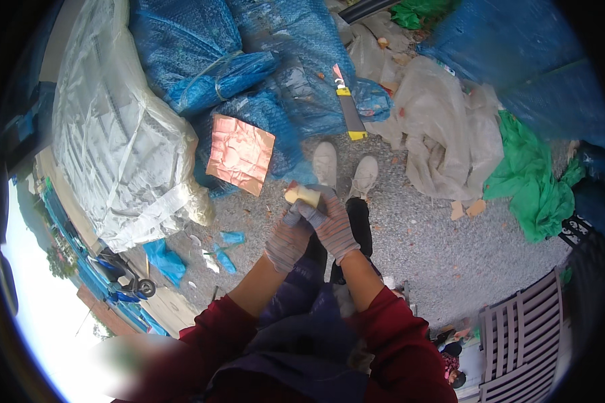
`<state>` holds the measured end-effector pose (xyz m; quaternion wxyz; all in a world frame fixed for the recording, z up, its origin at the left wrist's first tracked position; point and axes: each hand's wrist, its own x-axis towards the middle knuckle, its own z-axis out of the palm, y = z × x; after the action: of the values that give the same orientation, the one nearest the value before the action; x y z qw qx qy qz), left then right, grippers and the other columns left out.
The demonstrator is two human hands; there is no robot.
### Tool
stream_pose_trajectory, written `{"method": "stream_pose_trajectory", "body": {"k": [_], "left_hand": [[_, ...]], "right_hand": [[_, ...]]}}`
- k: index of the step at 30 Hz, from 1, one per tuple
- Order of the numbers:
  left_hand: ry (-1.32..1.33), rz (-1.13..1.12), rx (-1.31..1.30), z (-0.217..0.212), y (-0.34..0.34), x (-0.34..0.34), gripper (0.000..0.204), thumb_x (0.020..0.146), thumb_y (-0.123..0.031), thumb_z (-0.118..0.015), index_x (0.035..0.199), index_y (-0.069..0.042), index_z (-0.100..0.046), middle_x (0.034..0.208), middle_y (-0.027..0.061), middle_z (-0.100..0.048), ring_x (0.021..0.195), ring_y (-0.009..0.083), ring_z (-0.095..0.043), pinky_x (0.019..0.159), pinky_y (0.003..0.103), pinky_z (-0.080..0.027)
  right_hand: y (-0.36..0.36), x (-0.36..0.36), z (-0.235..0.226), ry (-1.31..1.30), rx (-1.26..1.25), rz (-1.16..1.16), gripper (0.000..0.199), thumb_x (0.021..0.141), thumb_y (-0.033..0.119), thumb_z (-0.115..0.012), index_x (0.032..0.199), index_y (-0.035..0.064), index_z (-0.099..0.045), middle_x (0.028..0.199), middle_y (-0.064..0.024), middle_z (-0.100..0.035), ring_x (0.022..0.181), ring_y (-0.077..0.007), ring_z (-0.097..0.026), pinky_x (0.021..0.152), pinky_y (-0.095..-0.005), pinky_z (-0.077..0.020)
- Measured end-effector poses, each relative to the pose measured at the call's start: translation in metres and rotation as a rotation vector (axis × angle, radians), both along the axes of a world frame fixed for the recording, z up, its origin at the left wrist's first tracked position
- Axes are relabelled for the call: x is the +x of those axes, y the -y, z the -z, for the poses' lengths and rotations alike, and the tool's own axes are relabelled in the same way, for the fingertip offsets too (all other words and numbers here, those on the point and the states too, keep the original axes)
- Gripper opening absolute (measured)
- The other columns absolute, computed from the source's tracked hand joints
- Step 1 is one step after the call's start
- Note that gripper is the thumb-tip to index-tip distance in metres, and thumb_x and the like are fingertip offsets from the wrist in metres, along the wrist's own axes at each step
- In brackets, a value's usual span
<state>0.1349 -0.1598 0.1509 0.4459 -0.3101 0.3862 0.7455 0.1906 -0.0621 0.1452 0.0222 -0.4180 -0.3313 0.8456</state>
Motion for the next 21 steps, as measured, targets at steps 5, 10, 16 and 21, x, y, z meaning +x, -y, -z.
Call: {"method": "stream_pose_trajectory", "body": {"k": [5, 10, 16, 21], "left_hand": [[-0.031, 0.251, -0.085, -0.023, 0.006, -0.013, 0.066, 0.091, -0.045, -0.068, 0.138, -0.006, -0.045, 0.140, 0.0124, -0.048, 0.133, 0.0268, -0.043, 0.111, 0.044, -0.035], [0.059, -0.049, -0.571, 0.006, 0.070, -0.028, 0.074, 0.090, -0.049, -0.068, 0.142, -0.005, -0.038, 0.144, 0.0137, -0.042, 0.137, 0.0313, -0.037, 0.113, 0.046, -0.033], [0.128, -0.054, -0.451, 0.030, 0.081, -0.080, 0.035, 0.094, -0.021, -0.065, 0.126, -0.020, -0.051, 0.115, 0.0073, -0.060, 0.108, 0.0297, -0.057, 0.095, 0.050, -0.049], [-0.037, -0.047, -0.500, 0.015, 0.052, -0.091, 0.031, 0.091, -0.013, -0.070, 0.116, -0.017, -0.052, 0.105, 0.0075, -0.061, 0.097, 0.0275, -0.059, 0.089, 0.048, -0.052]], "right_hand": [[-0.007, 0.021, 0.013, 0.018, -0.239, 0.242, 0.028, 0.090, 0.013, -0.073, 0.115, 0.0046, -0.063, 0.105, -0.0036, -0.067, 0.089, -0.0112, -0.063, 0.077, -0.0232, -0.0526], [-0.032, 0.086, 0.042, 0.171, -0.167, 0.388, 0.023, 0.093, 0.008, -0.067, 0.114, 0.0106, -0.059, 0.104, -0.0021, -0.064, 0.081, -0.0114, -0.062, 0.066, -0.0252, -0.0507], [-0.028, 0.150, 0.033, 0.392, -0.001, 0.190, 0.025, 0.092, 0.008, -0.068, 0.114, 0.0120, -0.057, 0.107, -0.0007, -0.063, 0.087, -0.0101, -0.060, 0.067, -0.0240, -0.0512], [-0.015, 0.147, -0.013, 0.386, 0.072, 0.207, 0.029, 0.089, 0.007, -0.072, 0.115, 0.0067, -0.061, 0.108, -0.0025, -0.066, 0.097, -0.0107, -0.061, 0.087, -0.0247, -0.0484]]}}
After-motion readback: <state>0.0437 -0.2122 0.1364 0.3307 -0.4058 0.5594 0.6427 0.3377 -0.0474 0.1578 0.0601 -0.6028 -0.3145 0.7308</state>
